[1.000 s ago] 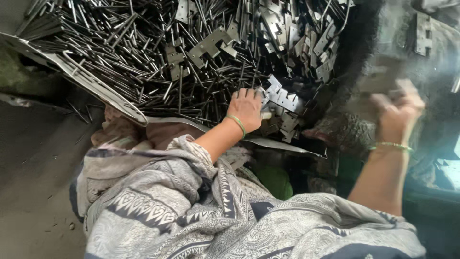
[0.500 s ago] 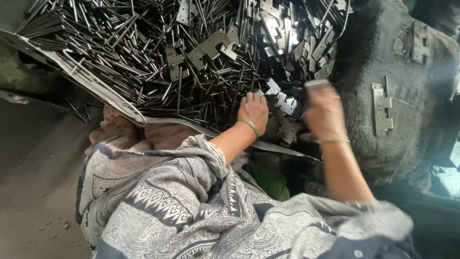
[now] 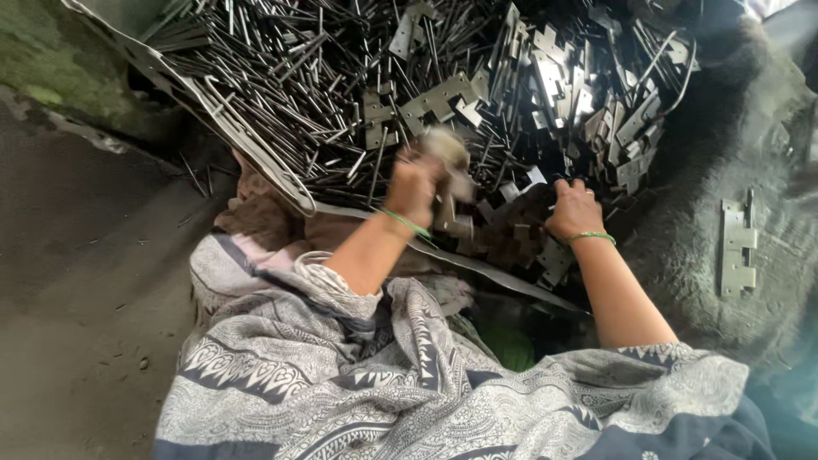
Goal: The person sits on the floor and sorts metal parts from a large bin, picking up individual pieces and placing them into a pile. The task involves repetitive handling of small metal components.
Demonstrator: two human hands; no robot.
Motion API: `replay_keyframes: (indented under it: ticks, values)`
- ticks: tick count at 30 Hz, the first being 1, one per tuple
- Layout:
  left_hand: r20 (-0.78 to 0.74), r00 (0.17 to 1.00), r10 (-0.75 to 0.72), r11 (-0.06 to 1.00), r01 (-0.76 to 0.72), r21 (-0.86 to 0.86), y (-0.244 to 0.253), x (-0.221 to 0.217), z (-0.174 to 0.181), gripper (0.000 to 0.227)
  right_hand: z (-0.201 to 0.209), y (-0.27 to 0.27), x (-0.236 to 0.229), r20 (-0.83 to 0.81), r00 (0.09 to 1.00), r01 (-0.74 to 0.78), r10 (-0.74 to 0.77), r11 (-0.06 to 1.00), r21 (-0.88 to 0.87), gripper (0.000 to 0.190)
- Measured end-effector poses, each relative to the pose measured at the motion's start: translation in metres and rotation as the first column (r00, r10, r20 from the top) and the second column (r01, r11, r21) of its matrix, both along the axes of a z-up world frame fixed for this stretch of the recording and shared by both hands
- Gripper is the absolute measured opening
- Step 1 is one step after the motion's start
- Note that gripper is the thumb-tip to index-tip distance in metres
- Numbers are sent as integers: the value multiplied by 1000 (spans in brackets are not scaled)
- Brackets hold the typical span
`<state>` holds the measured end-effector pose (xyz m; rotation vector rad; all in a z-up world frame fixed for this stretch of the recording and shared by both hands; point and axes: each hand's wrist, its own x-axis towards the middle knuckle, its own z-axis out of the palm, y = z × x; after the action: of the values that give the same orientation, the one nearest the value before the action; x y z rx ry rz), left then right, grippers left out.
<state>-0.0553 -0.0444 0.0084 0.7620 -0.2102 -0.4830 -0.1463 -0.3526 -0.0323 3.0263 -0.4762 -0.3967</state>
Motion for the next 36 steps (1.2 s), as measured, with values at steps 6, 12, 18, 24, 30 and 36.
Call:
replay_keyframes:
  ticks: [6, 12, 18, 24, 30, 36]
  values:
    - [-155, 988, -25, 966, -16, -256, 41, 41, 36, 47, 31, 33, -15, 20, 997, -69, 70, 995, -66, 79]
    - [716, 460, -525, 273, -706, 654, -4, 39, -22, 17, 49, 46, -35, 452, 890, -184, 57, 953, 242, 77]
    - [821, 385, -422, 567, -594, 570, -16, 45, -80, 28, 72, 41, -44, -48, 667, -172, -743, -216, 961, 43]
    - [807, 375, -456, 434, -698, 570, -23, 51, -96, 26, 70, 53, -41, -367, 573, -94, -732, -504, 858, 30]
    - [822, 503, 266, 678, -704, 211, -21, 66, -83, 12, 48, 40, -52, -199, 658, -43, -726, -301, 953, 31]
    - [-546, 793, 270, 864, -450, -226, 23, 76, -57, 22, 50, 33, -40, -422, 636, -116, -646, -620, 776, 36]
